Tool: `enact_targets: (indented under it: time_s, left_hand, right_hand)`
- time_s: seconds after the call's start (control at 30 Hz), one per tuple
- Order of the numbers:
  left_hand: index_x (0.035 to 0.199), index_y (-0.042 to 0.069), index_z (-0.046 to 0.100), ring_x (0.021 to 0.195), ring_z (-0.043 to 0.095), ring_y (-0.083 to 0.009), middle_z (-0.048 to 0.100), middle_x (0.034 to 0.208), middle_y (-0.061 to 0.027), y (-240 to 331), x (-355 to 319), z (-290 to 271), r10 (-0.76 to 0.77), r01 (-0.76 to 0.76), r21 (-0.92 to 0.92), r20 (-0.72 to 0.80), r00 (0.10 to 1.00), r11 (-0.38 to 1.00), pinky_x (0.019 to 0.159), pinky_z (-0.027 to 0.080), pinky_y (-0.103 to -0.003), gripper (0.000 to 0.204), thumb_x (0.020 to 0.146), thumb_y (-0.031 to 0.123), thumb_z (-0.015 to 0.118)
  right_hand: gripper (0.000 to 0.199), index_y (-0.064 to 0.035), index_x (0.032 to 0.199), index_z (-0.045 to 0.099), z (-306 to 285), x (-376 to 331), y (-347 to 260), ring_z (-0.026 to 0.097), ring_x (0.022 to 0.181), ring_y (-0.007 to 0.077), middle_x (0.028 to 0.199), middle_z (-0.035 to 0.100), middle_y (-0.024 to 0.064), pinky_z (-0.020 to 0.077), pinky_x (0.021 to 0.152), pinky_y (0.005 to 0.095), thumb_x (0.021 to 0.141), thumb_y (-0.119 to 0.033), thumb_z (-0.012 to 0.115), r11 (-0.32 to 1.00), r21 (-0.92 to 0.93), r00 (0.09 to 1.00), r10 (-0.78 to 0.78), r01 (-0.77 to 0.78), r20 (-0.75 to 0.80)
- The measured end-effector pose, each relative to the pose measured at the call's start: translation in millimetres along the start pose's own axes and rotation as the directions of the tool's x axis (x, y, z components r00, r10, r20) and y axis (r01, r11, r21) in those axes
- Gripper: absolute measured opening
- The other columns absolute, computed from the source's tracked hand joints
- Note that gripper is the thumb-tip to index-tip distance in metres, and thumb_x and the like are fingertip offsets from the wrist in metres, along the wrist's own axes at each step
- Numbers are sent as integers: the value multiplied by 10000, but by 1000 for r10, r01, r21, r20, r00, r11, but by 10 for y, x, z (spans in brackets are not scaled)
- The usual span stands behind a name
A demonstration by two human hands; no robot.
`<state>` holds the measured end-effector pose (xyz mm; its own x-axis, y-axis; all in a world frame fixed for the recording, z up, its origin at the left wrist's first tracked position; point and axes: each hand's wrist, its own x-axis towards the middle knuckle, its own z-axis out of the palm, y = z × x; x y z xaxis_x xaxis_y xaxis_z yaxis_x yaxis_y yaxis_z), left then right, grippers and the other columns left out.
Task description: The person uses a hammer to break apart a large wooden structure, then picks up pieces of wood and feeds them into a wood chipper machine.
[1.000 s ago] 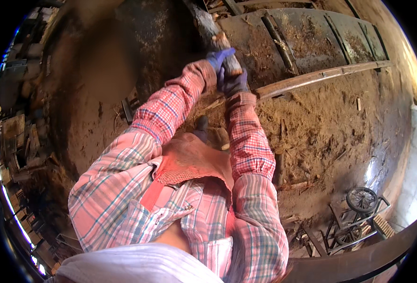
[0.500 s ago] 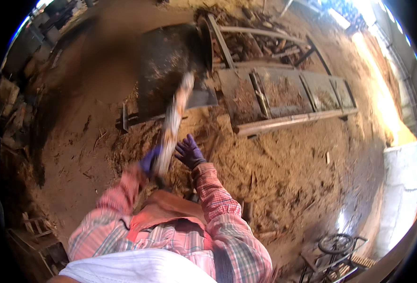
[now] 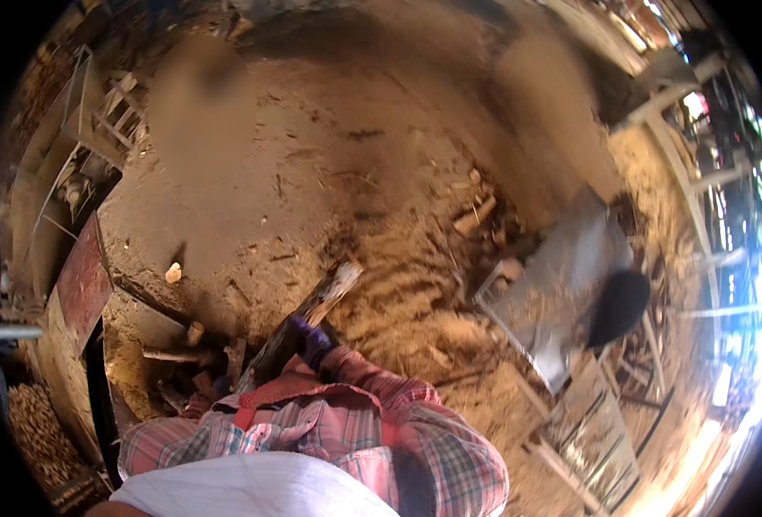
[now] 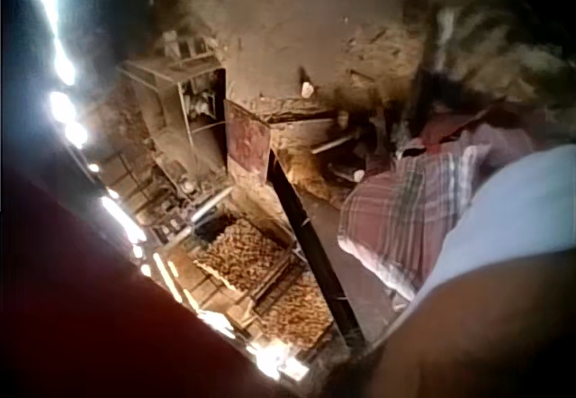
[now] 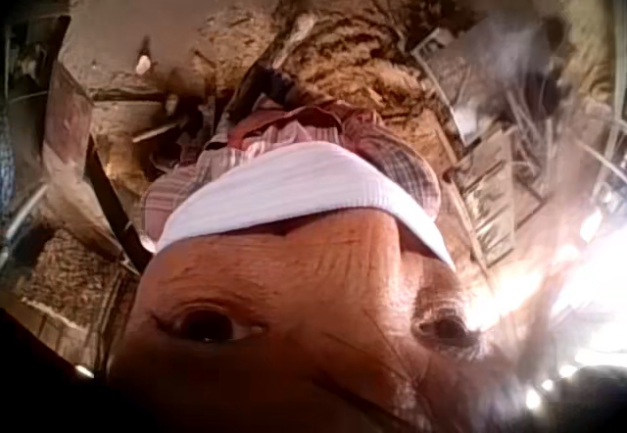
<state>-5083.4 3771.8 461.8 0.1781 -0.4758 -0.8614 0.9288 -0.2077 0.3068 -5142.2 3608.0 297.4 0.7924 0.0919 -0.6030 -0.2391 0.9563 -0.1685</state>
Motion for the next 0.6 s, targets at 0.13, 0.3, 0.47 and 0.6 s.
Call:
enact_targets:
  time_s: [0.13,0.3,0.47,0.6]
  left_hand:
    - [1019,22,591,750,547,-154,606,866,-59,980,500,-195,495,-468,381,31,868,797,732,471,-281,210,852,151,588]
    - [967,37,603,711,520,-126,594,815,-28,3283,383,1664,945,-983,98,278,175,153,699,465,-270,147,864,139,583]
    - [915,51,616,672,493,-97,582,763,2,4276,-330,2661,940,-881,-363,42,-339,-302,665,460,-259,94,876,127,579]
    - [926,11,605,719,515,-129,604,776,-45,3226,1707,674,677,-750,612,442,588,252,680,454,-329,432,912,413,449]
  right_hand:
    - [387,-142,1127,556,397,904,-1204,523,840,168,915,575,-26,416,770,333,892,-440,481,741,-543,910,-396,394,119]
    - [407,-161,1172,506,1352,1244,-3328,498,893,170,963,551,-21,367,822,354,893,-452,451,897,-329,940,-334,295,-67]
    - [432,-180,1217,456,1386,1679,-3736,474,945,173,1011,528,-16,318,873,375,893,-465,420,889,-426,925,-293,171,-242]
    - [455,-196,1253,416,1054,2165,-3863,454,987,175,1049,509,-12,279,915,392,894,-474,396,878,-478,891,-205,-15,-405]
